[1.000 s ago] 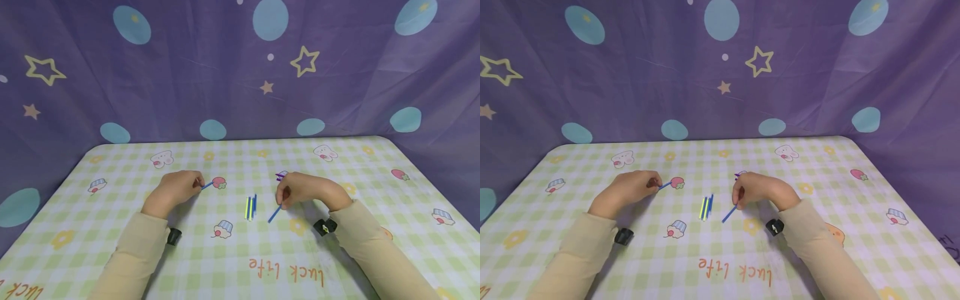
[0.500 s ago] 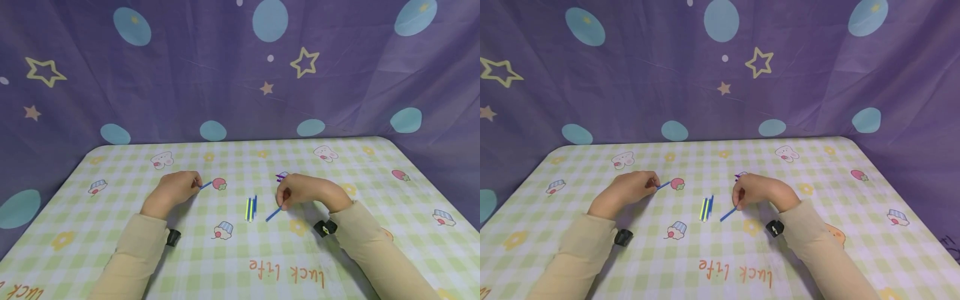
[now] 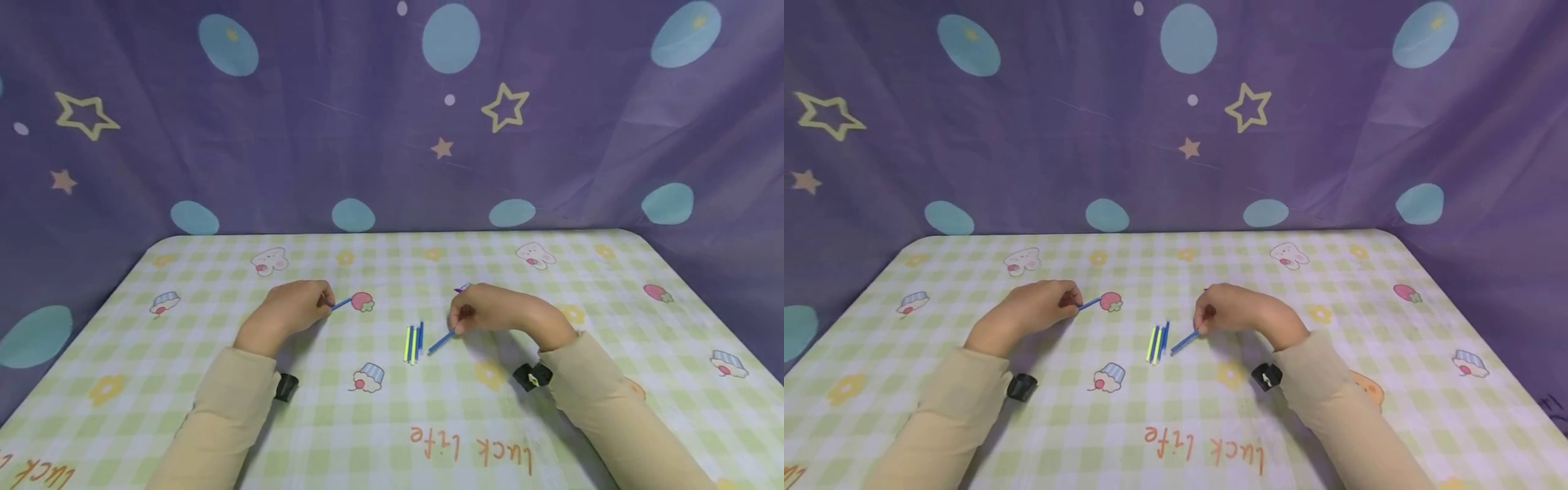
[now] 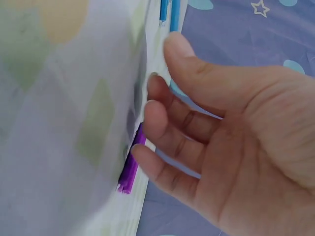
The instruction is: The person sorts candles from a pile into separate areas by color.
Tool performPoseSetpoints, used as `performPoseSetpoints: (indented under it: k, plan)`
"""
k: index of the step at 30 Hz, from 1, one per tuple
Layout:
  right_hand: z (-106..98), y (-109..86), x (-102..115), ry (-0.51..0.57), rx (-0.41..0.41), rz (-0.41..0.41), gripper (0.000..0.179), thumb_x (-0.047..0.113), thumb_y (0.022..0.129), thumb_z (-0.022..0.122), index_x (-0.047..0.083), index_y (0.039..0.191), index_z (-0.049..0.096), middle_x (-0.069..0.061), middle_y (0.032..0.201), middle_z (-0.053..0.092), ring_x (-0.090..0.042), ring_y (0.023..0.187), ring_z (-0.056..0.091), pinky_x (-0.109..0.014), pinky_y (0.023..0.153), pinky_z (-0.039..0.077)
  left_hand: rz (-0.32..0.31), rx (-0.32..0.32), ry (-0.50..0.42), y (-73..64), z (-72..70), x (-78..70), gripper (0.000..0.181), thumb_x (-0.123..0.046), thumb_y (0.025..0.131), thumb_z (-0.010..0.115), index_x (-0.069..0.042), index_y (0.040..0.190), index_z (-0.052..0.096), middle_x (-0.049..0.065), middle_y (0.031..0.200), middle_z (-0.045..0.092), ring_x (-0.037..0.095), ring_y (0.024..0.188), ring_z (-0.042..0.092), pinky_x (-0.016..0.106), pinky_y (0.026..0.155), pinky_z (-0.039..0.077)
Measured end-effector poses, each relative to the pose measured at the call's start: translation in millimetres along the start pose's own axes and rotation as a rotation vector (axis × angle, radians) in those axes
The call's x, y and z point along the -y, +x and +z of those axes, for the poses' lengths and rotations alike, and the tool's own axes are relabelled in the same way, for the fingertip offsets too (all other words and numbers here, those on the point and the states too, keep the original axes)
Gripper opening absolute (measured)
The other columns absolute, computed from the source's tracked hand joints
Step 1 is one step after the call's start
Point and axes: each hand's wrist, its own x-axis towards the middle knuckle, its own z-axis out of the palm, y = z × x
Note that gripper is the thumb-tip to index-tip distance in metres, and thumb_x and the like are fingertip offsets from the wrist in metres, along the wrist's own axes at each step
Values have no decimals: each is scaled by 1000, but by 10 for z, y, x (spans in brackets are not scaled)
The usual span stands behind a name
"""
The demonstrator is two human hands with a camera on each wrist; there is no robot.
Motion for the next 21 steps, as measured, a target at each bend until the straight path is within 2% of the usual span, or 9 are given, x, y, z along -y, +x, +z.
performPoseSetpoints:
  k: [6, 11, 16, 21]
  plan:
    - [19, 131, 57, -9, -67, -11, 4, 8, 91, 70, 8, 87, 71, 4, 87, 68, -8, 79, 56, -28, 76, 49, -9, 20, -23, -10, -5, 29, 10, -12, 96, 62, -11, 103, 68, 1, 87, 62, 19, 79, 54, 40, 77, 46]
    - [15, 264, 133, -33, -84, -40, 6, 6, 92, 70, 9, 87, 70, 5, 86, 67, -8, 79, 56, -29, 76, 49, -13, 30, -34, -9, 6, 41, 10, -13, 97, 62, -12, 104, 68, 0, 87, 61, 19, 79, 53, 40, 78, 45]
    - [-29, 471, 265, -87, -106, -72, 8, 6, 92, 69, 9, 85, 69, 6, 83, 65, -9, 74, 53, -28, 72, 47, -18, 46, -83, -4, 4, 88, 8, -15, 98, 61, -13, 102, 68, 1, 93, 62, 19, 80, 52, 39, 78, 44]
    - [-62, 721, 364, -164, -104, -69, 9, 10, 94, 68, 13, 86, 68, 7, 82, 65, -8, 73, 53, -26, 72, 46, -17, 60, -128, 13, -3, 140, 7, -16, 98, 62, -13, 102, 67, 2, 95, 62, 19, 80, 52, 39, 78, 44]
